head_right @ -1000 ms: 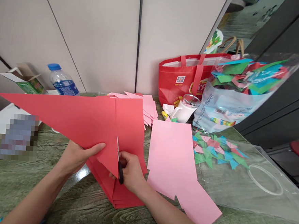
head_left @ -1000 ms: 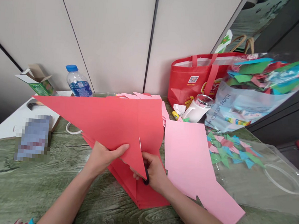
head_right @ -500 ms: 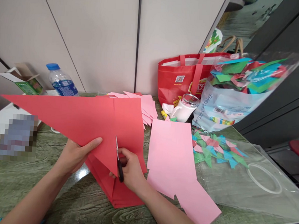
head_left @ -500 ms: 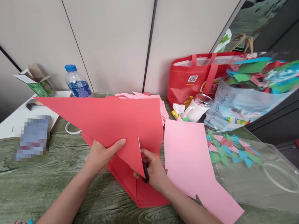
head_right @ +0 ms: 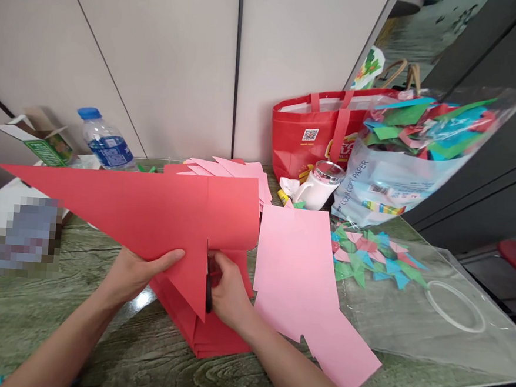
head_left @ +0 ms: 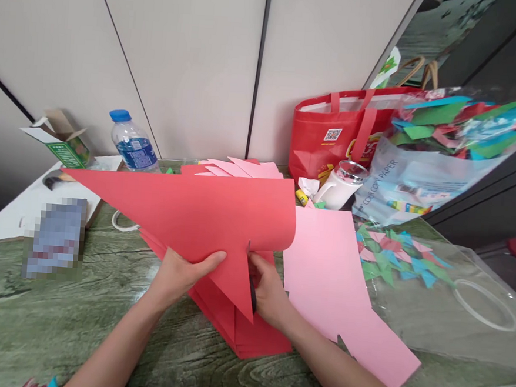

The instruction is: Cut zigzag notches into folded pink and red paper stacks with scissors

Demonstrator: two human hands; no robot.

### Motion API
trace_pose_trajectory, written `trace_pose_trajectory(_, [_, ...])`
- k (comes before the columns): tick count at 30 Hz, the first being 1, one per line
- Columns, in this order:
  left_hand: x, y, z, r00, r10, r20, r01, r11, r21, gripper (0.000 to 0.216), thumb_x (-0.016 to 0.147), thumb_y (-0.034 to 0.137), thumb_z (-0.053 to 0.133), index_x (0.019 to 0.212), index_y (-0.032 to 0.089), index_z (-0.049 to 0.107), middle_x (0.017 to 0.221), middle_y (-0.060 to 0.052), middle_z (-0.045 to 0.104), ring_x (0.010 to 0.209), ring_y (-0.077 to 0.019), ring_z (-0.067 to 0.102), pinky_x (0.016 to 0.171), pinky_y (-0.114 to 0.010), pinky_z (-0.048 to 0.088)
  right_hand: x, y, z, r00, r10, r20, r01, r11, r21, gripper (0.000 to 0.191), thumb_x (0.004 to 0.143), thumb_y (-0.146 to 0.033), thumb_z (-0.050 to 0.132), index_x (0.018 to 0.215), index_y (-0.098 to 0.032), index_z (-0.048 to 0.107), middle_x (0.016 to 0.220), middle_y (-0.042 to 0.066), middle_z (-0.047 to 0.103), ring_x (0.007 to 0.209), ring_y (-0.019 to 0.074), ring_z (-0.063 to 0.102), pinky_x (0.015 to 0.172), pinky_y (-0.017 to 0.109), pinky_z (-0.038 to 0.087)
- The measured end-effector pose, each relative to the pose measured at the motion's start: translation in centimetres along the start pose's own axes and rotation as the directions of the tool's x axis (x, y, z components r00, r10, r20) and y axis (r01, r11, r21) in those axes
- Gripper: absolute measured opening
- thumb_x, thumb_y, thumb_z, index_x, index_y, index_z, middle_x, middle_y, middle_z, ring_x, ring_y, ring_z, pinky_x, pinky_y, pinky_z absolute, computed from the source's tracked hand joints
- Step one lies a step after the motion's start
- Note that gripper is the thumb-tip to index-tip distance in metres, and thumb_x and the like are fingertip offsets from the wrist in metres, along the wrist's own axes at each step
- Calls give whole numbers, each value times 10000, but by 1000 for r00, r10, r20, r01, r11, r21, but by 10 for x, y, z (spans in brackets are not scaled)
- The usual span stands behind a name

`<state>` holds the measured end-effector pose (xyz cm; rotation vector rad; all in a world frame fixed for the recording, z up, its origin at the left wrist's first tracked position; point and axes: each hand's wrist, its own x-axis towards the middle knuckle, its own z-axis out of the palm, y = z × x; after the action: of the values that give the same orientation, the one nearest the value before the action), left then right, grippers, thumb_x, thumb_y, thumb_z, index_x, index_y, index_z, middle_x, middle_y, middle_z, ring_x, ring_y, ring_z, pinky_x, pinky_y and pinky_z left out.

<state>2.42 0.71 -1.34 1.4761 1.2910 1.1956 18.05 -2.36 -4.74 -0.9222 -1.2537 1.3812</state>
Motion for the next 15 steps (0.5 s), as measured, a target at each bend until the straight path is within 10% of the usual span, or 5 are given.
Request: trace_pose_trajectory(15, [0,0,-2,999,-31,-12,31,1000,5,557,602,314,737,1104,177,540,1128,-103,626,1023,-279,581,868,-416,489,-1,-3,2,999,53,3,-53,997,51,295,646,-252,709,921,-213,610,891,38,680,766,210,626,691,324,501])
